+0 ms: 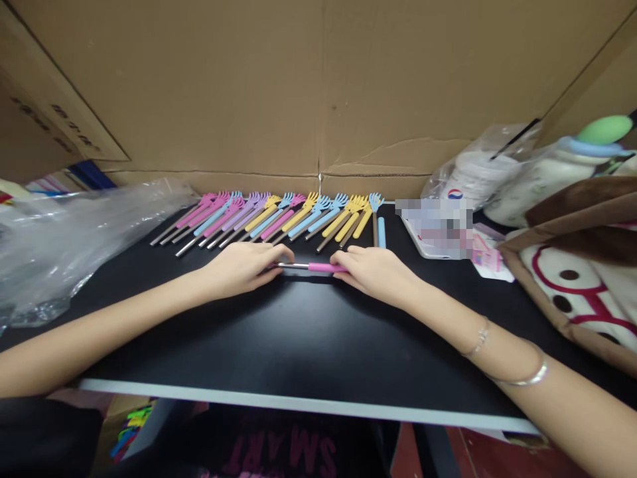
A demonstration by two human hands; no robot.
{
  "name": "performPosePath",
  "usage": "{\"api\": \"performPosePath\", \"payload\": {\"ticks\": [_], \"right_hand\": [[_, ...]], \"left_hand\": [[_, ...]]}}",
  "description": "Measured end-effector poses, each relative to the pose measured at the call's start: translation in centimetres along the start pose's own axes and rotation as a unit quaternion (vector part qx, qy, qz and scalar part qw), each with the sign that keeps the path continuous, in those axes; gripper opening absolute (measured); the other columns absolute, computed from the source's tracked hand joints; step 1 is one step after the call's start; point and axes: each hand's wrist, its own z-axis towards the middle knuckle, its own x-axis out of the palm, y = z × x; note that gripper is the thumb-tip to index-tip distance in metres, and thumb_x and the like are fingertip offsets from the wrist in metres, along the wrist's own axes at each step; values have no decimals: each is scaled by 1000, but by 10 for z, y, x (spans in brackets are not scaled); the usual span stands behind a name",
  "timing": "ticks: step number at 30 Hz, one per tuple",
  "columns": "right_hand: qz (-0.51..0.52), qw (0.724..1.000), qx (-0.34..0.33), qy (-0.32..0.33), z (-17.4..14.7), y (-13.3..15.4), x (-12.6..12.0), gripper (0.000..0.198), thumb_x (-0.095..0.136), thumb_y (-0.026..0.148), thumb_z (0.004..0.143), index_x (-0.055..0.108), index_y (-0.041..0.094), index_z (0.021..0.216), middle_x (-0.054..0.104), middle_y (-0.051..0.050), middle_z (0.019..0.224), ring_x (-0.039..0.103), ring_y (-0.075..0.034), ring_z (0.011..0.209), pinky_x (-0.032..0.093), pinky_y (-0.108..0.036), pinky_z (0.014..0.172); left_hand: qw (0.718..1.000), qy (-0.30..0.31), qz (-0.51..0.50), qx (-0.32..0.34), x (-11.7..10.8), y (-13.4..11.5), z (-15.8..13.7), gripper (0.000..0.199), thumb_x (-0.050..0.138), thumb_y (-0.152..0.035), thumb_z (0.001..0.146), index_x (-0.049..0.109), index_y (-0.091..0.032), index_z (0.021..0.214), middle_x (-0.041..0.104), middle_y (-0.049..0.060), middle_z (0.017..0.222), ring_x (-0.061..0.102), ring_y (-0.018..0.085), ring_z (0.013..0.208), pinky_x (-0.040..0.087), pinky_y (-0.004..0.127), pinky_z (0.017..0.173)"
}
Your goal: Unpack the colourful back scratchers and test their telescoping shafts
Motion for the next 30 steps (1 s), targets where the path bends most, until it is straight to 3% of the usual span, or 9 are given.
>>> {"api": "performPosePath", "payload": {"ticks": [11,17,25,30], "right_hand": [[39,998,-43,12,-2,-8,-3,31,35,36,98,60,18,94,63,-5,82,59,-14,70,42,-24,61],[53,998,-28,23,-2,-10,-1,29,37,37,97,59,19,93,63,-6,83,59,-15,71,42,-25,60],[93,995,-7,41,-3,-12,-2,24,40,37,95,56,20,93,63,-5,85,59,-15,72,41,-25,62],[124,991,1,49,-2,-12,-1,21,41,36,93,55,21,93,63,-5,86,58,-15,72,40,-25,62]], "left_hand": [[997,25,-58,40,-9,14,-1,13,60,-26,85,60,-23,98,65,-2,91,61,12,83,37,20,65],[989,54,-134,33,-10,24,2,17,60,-31,85,62,-24,100,61,-2,91,57,9,75,35,18,60],[972,85,-218,14,-5,44,4,25,51,-40,90,64,-22,101,65,0,91,57,11,75,38,19,63],[974,60,-218,0,3,54,4,34,36,-38,97,66,-21,94,69,-1,97,60,12,82,38,21,72]]}}
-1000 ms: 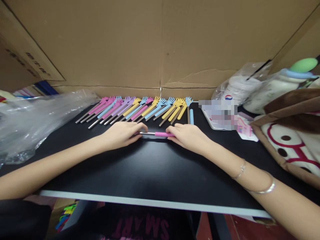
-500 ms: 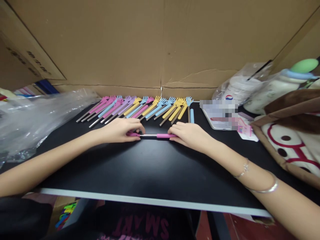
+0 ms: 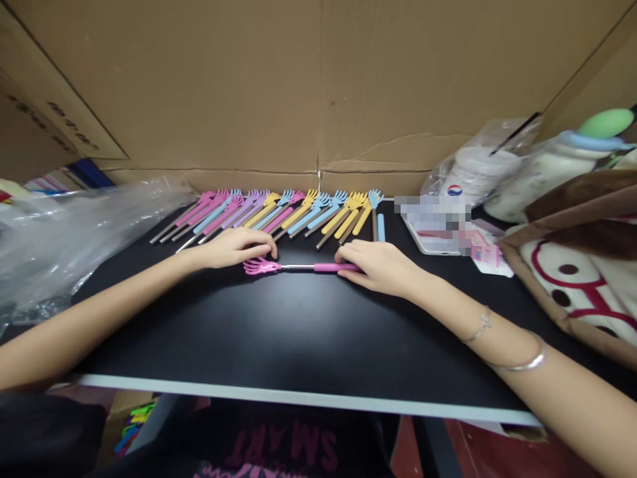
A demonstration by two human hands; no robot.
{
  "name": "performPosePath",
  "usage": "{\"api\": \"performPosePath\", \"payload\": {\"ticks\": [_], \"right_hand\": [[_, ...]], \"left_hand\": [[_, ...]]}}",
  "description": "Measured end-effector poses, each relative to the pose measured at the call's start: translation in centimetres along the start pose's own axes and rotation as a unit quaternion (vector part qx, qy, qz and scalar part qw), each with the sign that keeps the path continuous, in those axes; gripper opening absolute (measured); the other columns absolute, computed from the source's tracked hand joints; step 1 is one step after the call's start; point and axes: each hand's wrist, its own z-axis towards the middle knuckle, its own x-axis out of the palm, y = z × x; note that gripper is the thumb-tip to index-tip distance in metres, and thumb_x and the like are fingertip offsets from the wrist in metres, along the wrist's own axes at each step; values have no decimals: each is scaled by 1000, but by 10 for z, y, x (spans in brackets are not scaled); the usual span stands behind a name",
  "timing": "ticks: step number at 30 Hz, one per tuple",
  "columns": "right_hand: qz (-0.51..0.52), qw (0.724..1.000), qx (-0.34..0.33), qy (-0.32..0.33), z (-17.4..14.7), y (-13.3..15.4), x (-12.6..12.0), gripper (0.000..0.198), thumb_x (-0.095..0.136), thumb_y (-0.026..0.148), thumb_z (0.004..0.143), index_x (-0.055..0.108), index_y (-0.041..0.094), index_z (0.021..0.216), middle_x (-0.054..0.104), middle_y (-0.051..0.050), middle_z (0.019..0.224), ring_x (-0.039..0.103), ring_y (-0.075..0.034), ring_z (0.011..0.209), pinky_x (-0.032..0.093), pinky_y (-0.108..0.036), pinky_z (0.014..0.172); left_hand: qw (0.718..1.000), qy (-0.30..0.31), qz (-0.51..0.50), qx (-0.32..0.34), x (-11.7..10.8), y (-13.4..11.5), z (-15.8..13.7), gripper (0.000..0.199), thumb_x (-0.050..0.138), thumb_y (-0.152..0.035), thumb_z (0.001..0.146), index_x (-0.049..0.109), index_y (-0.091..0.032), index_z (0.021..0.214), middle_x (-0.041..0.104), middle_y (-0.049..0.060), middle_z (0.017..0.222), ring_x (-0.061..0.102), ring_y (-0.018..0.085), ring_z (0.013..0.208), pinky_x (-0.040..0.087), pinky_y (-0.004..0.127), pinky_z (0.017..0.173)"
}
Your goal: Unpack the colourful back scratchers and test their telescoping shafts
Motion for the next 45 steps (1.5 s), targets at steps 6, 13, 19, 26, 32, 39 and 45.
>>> {"api": "performPosePath", "payload": {"ticks": [6,13,19,26,32,39,45], "right_hand": [[36,999,23,10,1,1,3,18,43,33,91,54,20,96,62,-5,88,58,-16,76,40,-26,66],[77,996,46,15,3,-1,6,19,48,38,88,54,20,93,57,-2,77,53,-15,66,37,-25,61],[79,996,44,15,3,-3,6,17,49,37,87,54,21,92,56,-2,77,51,-15,65,36,-24,61],[79,995,53,20,2,-3,7,21,46,39,90,55,21,96,60,-3,82,55,-16,71,38,-25,64],[73,996,52,16,2,-3,8,22,45,39,91,55,21,98,61,-4,84,56,-16,72,39,-25,63],[85,995,44,7,3,-5,9,23,46,41,91,55,21,98,61,-4,82,56,-16,71,39,-25,63],[101,994,42,10,1,-10,13,26,47,45,91,57,22,100,58,-2,80,55,-15,71,38,-24,63]], "left_hand": [[998,-56,23,16,15,8,0,40,31,-35,97,66,-20,85,68,-3,81,60,11,73,37,21,69],[996,-78,0,34,19,10,-1,42,28,-32,96,65,-18,81,65,-1,73,57,11,64,37,21,66],[996,-66,12,62,19,9,-2,39,29,-29,96,64,-18,84,68,0,79,59,11,68,38,23,68],[982,-151,113,19,18,13,-2,40,28,-29,97,66,-19,87,67,1,76,59,13,69,37,23,66],[980,-141,138,-3,18,25,0,36,32,-33,98,66,-23,97,68,-1,80,59,13,70,35,22,63],[983,-129,133,-10,20,30,1,31,37,-32,98,67,-25,100,69,-1,86,61,12,73,36,21,61],[983,-123,134,14,21,29,1,34,35,-36,98,67,-27,101,70,0,93,62,12,78,39,21,64]]}}
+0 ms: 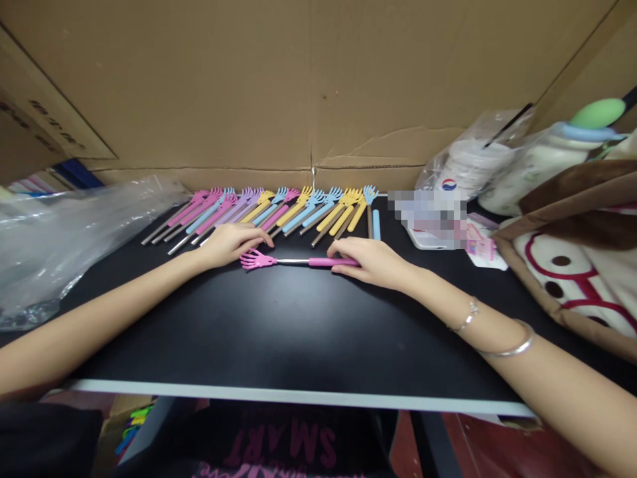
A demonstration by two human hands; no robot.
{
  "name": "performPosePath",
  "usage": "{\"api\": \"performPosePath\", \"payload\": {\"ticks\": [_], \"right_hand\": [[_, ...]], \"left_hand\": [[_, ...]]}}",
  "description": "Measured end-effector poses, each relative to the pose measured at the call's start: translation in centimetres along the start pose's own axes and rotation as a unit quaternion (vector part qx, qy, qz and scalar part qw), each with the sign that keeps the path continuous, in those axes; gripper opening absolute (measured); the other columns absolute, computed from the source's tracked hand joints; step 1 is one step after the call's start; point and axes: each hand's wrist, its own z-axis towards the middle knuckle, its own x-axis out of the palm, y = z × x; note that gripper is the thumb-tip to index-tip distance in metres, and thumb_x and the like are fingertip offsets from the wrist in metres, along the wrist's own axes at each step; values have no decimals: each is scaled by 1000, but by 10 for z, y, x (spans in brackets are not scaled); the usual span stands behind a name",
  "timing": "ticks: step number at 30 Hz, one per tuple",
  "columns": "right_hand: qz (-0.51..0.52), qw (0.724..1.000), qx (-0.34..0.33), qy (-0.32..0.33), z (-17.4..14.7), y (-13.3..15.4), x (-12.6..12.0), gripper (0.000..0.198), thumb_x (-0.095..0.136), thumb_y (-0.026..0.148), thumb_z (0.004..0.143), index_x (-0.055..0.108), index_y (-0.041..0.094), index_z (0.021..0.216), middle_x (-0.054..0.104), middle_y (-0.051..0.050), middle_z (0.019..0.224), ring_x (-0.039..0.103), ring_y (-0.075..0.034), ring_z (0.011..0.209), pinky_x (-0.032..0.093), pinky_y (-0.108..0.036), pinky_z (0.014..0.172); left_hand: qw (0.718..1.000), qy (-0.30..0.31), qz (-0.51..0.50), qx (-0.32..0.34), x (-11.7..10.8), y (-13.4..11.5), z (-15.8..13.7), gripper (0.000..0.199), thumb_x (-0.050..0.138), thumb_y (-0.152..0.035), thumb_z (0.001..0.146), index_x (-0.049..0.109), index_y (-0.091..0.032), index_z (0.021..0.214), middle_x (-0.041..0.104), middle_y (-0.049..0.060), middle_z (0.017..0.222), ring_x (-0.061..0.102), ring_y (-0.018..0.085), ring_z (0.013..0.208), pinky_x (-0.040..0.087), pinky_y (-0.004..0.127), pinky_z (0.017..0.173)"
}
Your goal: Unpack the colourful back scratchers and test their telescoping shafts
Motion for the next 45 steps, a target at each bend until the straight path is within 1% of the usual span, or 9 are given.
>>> {"api": "performPosePath", "payload": {"ticks": [4,6,11,13,17,20,26,38,45], "right_hand": [[4,1000,11,4,1,1,-2,29,48,47,89,58,22,99,54,0,73,52,-14,65,37,-24,61],[14,1000,20,5,2,2,-3,30,45,47,91,59,21,98,55,0,72,53,-15,65,38,-25,62],[54,998,18,-13,4,1,-4,28,34,35,96,58,21,94,65,-6,92,61,-18,83,44,-30,74],[51,998,15,-24,3,-3,-2,26,34,33,95,58,22,94,66,-6,93,62,-18,85,44,-30,75],[40,998,16,-40,2,-11,0,25,34,31,96,58,22,95,66,-6,94,62,-18,86,45,-31,76],[43,998,20,-34,2,-13,0,25,34,30,95,58,23,96,66,-6,95,63,-19,87,46,-32,76],[45,998,20,-29,4,-12,-1,25,34,30,96,57,21,96,66,-7,94,63,-18,86,46,-31,76],[18,999,31,-22,3,-10,1,26,31,28,96,55,21,98,65,-6,95,61,-18,86,44,-30,75],[12,999,30,-32,3,-9,2,26,31,29,96,56,22,97,65,-6,94,61,-18,85,44,-30,74]], "left_hand": [[1000,-1,0,10,-1,-3,0,31,38,-34,97,68,-26,100,69,0,90,61,11,77,39,20,62],[1000,-2,1,8,-1,-4,1,30,39,-32,96,67,-26,100,69,0,90,61,11,77,38,20,62],[1000,-1,6,0,-2,-4,1,29,39,-30,95,67,-25,100,69,0,89,60,11,74,38,20,62],[1000,-2,9,0,-2,-5,2,29,39,-30,95,68,-25,99,69,0,88,60,11,73,37,20,60],[1000,-4,9,2,-1,-5,1,29,40,-28,94,68,-25,99,68,0,86,59,11,73,36,20,60],[1000,0,2,10,-1,-4,1,27,41,-27,93,68,-26,100,69,0,87,59,11,72,36,21,60],[1000,-1,-2,7,-2,-4,1,25,44,-27,92,68,-26,98,68,0,85,59,11,72,36,21,60],[1000,-7,-3,1,-1,-6,1,26,42,-27,93,68,-25,97,68,0,84,58,11,71,37,21,61],[1000,-22,-1,8,1,-4,1,25,43,-26,92,68,-25,95,67,-1,81,58,10,68,36,21,59]]}}
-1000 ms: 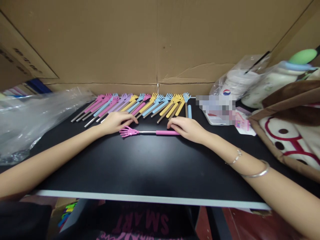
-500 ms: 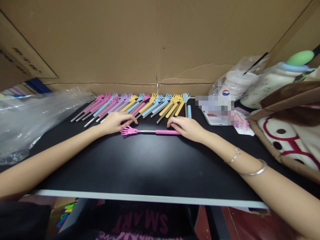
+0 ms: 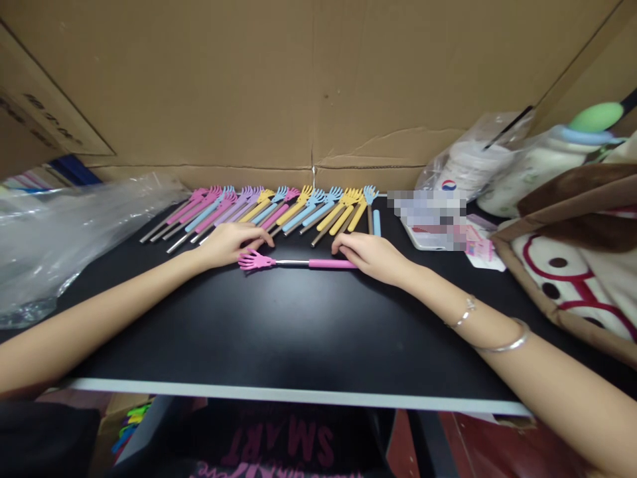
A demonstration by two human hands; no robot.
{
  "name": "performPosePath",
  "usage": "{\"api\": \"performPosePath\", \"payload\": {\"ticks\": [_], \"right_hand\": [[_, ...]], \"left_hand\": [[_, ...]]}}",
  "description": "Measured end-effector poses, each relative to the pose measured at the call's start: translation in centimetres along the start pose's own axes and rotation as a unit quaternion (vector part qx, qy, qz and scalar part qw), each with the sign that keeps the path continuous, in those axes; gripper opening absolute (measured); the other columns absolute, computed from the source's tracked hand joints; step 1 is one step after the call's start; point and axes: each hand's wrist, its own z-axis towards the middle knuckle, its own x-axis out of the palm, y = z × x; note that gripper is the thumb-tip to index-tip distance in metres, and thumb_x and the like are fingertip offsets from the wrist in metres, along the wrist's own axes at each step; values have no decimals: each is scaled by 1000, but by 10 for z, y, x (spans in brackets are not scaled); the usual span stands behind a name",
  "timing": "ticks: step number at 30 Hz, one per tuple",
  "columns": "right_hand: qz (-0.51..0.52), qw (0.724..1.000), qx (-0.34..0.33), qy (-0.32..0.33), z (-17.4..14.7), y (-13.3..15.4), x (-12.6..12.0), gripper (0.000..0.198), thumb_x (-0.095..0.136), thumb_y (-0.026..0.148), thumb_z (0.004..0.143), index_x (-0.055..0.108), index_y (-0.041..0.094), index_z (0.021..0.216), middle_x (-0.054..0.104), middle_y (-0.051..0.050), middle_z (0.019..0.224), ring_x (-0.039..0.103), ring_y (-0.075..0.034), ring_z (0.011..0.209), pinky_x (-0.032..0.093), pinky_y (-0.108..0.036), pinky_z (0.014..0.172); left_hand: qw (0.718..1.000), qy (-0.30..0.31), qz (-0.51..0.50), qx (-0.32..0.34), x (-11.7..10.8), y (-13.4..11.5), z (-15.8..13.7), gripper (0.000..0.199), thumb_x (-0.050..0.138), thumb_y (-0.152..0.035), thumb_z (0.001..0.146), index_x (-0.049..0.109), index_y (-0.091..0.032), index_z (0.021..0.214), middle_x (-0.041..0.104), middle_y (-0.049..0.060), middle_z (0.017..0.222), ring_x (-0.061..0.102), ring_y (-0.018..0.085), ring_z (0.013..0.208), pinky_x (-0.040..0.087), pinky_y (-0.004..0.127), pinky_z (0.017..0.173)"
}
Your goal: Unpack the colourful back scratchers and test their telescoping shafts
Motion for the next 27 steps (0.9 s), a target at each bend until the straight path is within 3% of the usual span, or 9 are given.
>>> {"api": "performPosePath", "payload": {"ticks": [27], "right_hand": [[-23,1000,7,-4,-2,1,2,25,31,28,96,56,23,98,65,-5,94,61,-17,84,44,-28,74]], "left_hand": [[1000,3,-5,8,0,-1,1,25,41,-27,95,67,-24,97,69,-1,86,60,11,72,38,21,61]]}}
